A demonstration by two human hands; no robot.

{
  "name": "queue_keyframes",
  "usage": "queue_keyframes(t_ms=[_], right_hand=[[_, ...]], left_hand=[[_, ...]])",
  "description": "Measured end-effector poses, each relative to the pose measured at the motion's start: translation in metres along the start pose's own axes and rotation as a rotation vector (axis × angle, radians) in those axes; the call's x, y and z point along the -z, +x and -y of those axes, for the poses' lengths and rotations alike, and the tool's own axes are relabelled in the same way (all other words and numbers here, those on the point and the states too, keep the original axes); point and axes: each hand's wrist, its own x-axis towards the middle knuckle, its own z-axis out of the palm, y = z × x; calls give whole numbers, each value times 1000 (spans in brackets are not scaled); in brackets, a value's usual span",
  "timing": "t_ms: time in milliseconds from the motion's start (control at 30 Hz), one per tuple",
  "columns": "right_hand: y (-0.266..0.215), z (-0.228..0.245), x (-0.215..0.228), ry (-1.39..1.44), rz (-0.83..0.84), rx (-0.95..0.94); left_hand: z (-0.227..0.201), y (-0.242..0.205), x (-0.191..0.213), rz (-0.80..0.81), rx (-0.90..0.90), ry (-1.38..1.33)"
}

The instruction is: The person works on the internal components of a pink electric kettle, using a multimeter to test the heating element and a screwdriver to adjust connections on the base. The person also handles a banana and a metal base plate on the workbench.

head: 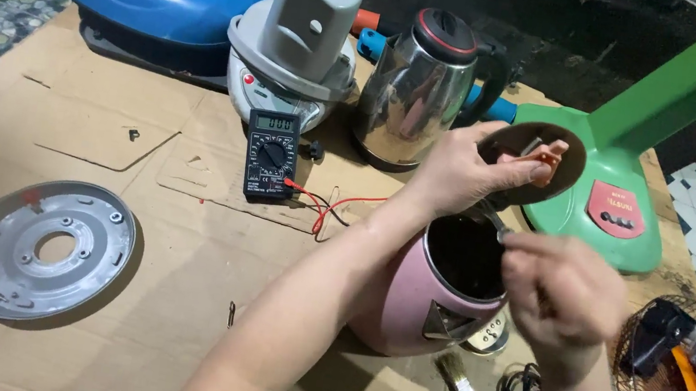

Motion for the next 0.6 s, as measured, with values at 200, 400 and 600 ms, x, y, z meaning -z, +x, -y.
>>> queue_keyframes(t_ms=[200,400,600], right_hand=[[18,4,26,155,63,-206],[-53,31,120,27,-74,-453],[-189,75,140,-158,200,-924]], left_hand=[[10,2,-5,7,-154,-50],[12,0,9,47,-275,-145],[10,-4,10,77,-347,21]])
